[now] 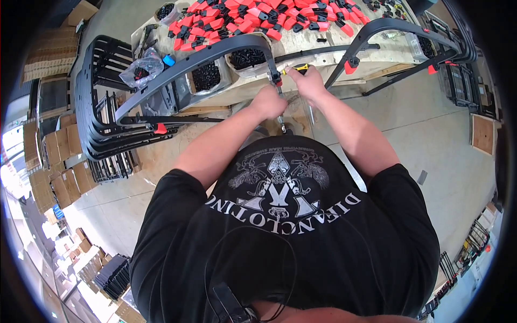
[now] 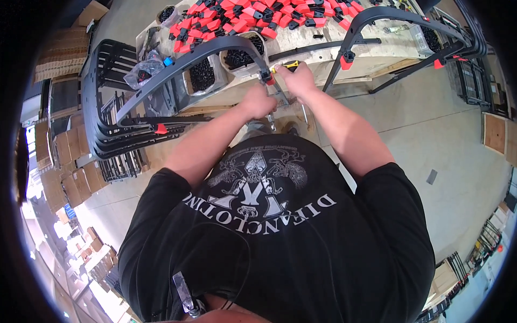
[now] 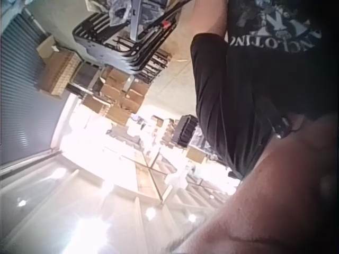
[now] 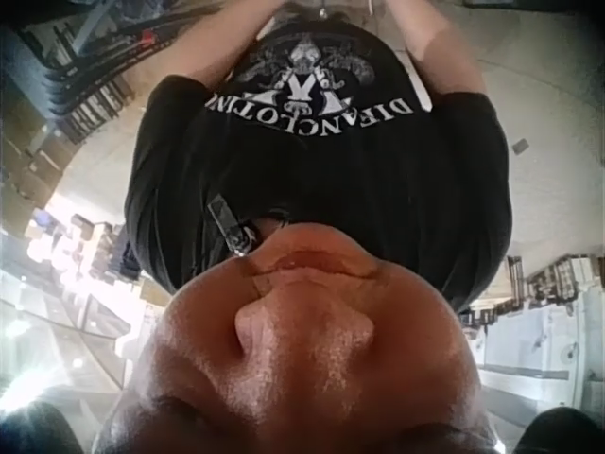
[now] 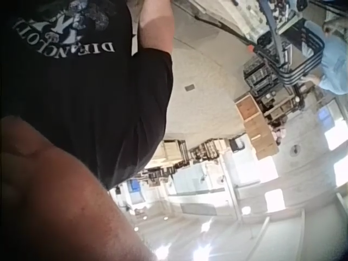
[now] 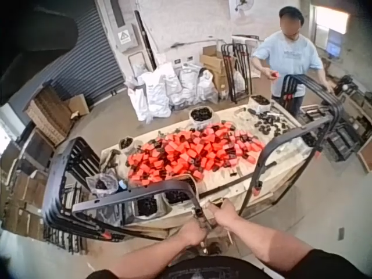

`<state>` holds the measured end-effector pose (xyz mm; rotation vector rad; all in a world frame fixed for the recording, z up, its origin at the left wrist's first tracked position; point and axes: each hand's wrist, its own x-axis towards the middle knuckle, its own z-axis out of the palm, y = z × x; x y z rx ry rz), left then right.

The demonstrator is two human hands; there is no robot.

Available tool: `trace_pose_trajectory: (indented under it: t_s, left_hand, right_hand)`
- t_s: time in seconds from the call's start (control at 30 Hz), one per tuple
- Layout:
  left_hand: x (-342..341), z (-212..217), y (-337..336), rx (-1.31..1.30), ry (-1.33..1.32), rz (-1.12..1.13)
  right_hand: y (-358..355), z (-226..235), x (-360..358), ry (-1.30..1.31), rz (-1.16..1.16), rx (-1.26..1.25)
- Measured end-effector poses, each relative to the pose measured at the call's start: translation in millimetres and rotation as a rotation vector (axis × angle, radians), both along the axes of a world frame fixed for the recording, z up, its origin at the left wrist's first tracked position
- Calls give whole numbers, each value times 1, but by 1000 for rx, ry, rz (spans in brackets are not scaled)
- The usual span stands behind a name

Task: Attaching red end caps and securing components on black metal frames using a hand tool.

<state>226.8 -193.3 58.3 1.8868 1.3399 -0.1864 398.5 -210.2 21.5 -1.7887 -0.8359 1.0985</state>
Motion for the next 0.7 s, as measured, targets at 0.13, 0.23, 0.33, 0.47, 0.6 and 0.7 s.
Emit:
trace_pose_trajectory:
  t_s: [0.13, 0.23, 0.33, 0.47, 0.6, 0.7]
  left_hand:
    - [12, 68, 9, -418, -16, 82]
    - [20, 44, 5, -616, -507, 608]
    - [-2, -8, -23, 295, -155, 111]
    - [5, -15, -24, 337, -128, 178]
    - [12, 26, 5, -265, -226, 257]
    - [3, 10, -10, -230, -246, 298]
  right_hand:
    - [-6, -7, 4, 14, -16, -18]
    - [-6, 3, 2, -13, -12, -20]
    - [-6, 19, -1, -58, 0, -25]
    - [-7, 3, 3, 11, -17, 10]
    - [-8, -6, 6, 6, -11, 54]
    - [-20, 3, 1, 65, 69, 3]
